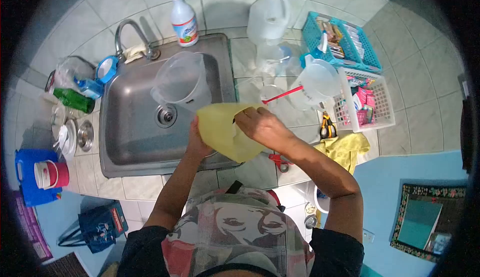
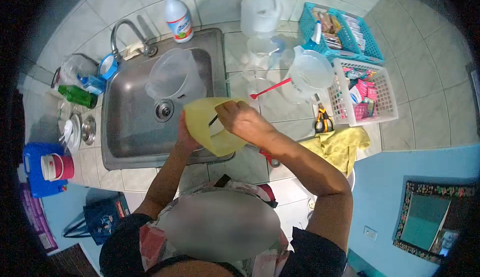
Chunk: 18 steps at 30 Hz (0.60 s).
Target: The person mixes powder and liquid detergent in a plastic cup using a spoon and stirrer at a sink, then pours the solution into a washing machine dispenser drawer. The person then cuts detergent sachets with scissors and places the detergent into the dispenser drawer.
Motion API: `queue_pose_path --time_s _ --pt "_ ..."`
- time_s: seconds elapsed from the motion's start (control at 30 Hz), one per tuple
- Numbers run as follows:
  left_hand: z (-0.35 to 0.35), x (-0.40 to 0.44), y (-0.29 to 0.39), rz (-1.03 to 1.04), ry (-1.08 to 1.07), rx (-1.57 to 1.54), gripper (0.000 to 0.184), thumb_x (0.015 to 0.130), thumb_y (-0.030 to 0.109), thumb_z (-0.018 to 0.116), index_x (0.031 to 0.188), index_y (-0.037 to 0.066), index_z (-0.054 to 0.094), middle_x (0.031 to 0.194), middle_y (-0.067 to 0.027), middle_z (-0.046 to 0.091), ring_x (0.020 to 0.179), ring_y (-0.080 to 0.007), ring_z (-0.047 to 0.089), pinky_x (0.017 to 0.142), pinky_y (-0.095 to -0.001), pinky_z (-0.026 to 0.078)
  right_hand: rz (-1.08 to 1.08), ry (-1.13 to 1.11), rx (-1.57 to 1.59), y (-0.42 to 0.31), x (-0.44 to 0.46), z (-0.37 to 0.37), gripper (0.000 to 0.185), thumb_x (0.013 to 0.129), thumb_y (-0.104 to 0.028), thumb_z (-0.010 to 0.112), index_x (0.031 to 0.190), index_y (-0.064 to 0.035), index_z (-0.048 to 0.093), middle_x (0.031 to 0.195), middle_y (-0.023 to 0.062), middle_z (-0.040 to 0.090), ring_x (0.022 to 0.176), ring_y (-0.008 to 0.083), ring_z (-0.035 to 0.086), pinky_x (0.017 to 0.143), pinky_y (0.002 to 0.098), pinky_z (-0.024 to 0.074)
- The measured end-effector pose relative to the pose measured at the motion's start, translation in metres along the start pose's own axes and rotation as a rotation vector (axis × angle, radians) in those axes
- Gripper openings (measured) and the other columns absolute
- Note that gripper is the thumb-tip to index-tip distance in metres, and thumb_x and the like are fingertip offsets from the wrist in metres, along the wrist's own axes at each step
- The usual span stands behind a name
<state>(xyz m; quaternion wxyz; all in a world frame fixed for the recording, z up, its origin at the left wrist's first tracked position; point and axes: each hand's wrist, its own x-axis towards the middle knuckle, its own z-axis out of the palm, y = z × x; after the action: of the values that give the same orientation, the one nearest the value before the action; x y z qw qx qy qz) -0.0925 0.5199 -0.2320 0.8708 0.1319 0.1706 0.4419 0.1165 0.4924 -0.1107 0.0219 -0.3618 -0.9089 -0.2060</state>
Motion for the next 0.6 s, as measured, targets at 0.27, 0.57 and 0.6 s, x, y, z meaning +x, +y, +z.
queue_pose_path --time_s 0.27,0.57,0.6 --pt "-0.007 -0.010 0.008 0.075 -0.010 0.060 0.063 0.088 0.056 0.037 0.127 0.007 0.044 0.123 -0.0119 0.052 0.111 -0.0266 0.052 0.094 -0.0439 0.043 0.078 0.035 0.105 -0.010 -0.010 -0.023 0.026 0.068 -0.016 0.055 0.093 -0.0112 0.055 0.093 0.0021 0.051 0.086 0.0138 0.052 0.061 0.0225 0.0446" --pt "-0.017 0.007 0.021 0.113 -0.068 0.159 0.072 0.086 0.062 0.038 0.131 0.005 0.040 0.128 -0.0133 0.048 0.117 -0.0289 0.047 0.099 -0.0453 0.038 0.134 0.135 0.094 -0.008 -0.017 -0.025 0.032 0.066 -0.015 0.056 0.097 -0.0077 0.054 0.090 0.0028 0.052 0.077 0.0118 0.053 0.058 0.0204 0.0482" --pt "-0.016 0.004 0.020 0.112 -0.075 0.166 0.072 0.086 0.061 0.039 0.131 0.005 0.039 0.128 -0.0134 0.048 0.117 -0.0289 0.048 0.099 -0.0452 0.038 0.135 0.146 0.092 -0.009 -0.019 -0.024 0.032 0.066 -0.015 0.056 0.097 -0.0073 0.054 0.088 0.0026 0.052 0.076 0.0116 0.053 0.057 0.0204 0.0483"
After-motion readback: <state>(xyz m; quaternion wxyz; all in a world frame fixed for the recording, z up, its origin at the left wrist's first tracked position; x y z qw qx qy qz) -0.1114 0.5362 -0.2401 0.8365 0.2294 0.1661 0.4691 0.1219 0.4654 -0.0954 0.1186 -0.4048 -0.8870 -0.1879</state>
